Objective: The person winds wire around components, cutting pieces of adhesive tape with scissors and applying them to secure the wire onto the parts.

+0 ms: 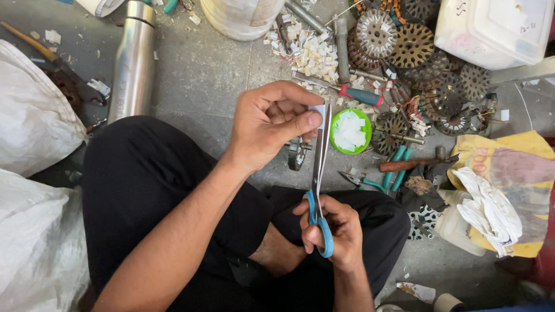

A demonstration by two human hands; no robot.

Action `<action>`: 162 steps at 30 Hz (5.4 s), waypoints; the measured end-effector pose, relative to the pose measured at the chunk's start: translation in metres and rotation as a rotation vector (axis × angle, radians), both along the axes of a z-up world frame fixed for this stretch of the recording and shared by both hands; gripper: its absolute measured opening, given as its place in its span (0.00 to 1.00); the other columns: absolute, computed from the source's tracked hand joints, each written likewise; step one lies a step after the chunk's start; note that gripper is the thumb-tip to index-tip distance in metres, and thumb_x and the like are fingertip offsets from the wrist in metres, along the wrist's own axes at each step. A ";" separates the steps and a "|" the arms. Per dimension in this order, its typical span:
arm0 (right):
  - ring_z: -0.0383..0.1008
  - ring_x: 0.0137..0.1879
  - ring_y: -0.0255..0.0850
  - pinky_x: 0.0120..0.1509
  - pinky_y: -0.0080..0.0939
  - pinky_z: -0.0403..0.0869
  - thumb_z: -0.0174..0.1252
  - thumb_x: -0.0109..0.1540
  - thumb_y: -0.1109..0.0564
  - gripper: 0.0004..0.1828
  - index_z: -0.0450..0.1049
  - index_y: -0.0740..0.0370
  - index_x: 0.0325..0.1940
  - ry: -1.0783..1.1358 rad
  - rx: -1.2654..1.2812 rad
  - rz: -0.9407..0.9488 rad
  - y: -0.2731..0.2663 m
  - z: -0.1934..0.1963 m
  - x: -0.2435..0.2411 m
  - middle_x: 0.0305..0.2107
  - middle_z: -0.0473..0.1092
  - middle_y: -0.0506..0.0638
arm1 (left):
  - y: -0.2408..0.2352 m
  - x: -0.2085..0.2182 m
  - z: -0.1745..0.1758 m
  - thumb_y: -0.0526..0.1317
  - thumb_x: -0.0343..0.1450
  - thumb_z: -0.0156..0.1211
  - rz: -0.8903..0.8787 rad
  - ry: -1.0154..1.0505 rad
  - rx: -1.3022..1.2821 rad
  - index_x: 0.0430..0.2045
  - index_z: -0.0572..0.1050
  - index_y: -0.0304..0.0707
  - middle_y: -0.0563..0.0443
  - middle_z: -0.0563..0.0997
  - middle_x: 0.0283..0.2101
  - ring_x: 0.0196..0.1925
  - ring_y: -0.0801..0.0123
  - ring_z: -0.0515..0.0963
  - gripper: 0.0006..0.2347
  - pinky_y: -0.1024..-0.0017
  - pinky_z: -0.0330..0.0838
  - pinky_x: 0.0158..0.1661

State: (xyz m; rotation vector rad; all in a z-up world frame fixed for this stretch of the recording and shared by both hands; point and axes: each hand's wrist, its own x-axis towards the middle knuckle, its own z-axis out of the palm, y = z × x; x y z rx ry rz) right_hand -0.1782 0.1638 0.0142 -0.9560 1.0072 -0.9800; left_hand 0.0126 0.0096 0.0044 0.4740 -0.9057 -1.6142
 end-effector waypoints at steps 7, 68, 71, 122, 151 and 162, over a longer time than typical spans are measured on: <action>0.69 0.20 0.33 0.25 0.31 0.65 0.72 0.59 0.53 0.25 0.75 0.80 0.47 0.030 -0.028 0.011 0.001 0.004 -0.002 0.19 0.71 0.52 | 0.001 0.001 0.001 0.27 0.73 0.66 -0.018 0.059 0.022 0.42 0.79 0.27 0.46 0.84 0.36 0.33 0.73 0.83 0.06 0.75 0.81 0.36; 0.68 0.23 0.39 0.25 0.34 0.67 0.72 0.59 0.44 0.33 0.71 0.80 0.48 -0.102 -0.045 -0.282 -0.014 -0.008 -0.026 0.22 0.68 0.54 | -0.001 -0.006 -0.003 0.25 0.75 0.71 0.041 -0.220 -0.067 0.43 0.79 0.21 0.44 0.81 0.34 0.30 0.73 0.75 0.06 0.74 0.70 0.35; 0.67 0.23 0.39 0.25 0.34 0.67 0.73 0.59 0.44 0.35 0.71 0.81 0.48 -0.139 -0.056 -0.240 -0.014 -0.009 -0.028 0.22 0.68 0.54 | -0.003 -0.006 0.001 0.27 0.72 0.64 -0.059 0.004 0.119 0.42 0.70 0.29 0.47 0.81 0.36 0.33 0.67 0.85 0.10 0.71 0.81 0.33; 0.65 0.18 0.33 0.21 0.30 0.61 0.72 0.59 0.50 0.27 0.75 0.81 0.45 0.000 0.014 0.001 0.005 0.017 -0.009 0.18 0.70 0.52 | 0.001 0.002 -0.004 0.26 0.73 0.67 -0.087 0.153 -0.039 0.45 0.78 0.26 0.40 0.85 0.39 0.38 0.68 0.86 0.08 0.71 0.84 0.38; 0.65 0.17 0.32 0.21 0.30 0.58 0.73 0.58 0.52 0.25 0.76 0.79 0.42 0.001 0.006 0.017 0.004 0.018 -0.014 0.17 0.70 0.52 | 0.001 0.005 -0.001 0.24 0.74 0.66 -0.113 0.223 -0.066 0.44 0.79 0.26 0.40 0.84 0.38 0.33 0.69 0.85 0.07 0.72 0.82 0.34; 0.78 0.28 0.49 0.36 0.48 0.73 0.73 0.51 0.53 0.21 0.76 0.71 0.40 1.313 0.102 -0.151 -0.049 -0.040 -0.042 0.22 0.76 0.59 | 0.000 -0.001 0.001 0.27 0.74 0.65 -0.098 0.018 0.011 0.49 0.79 0.27 0.49 0.84 0.47 0.40 0.77 0.81 0.10 0.77 0.79 0.42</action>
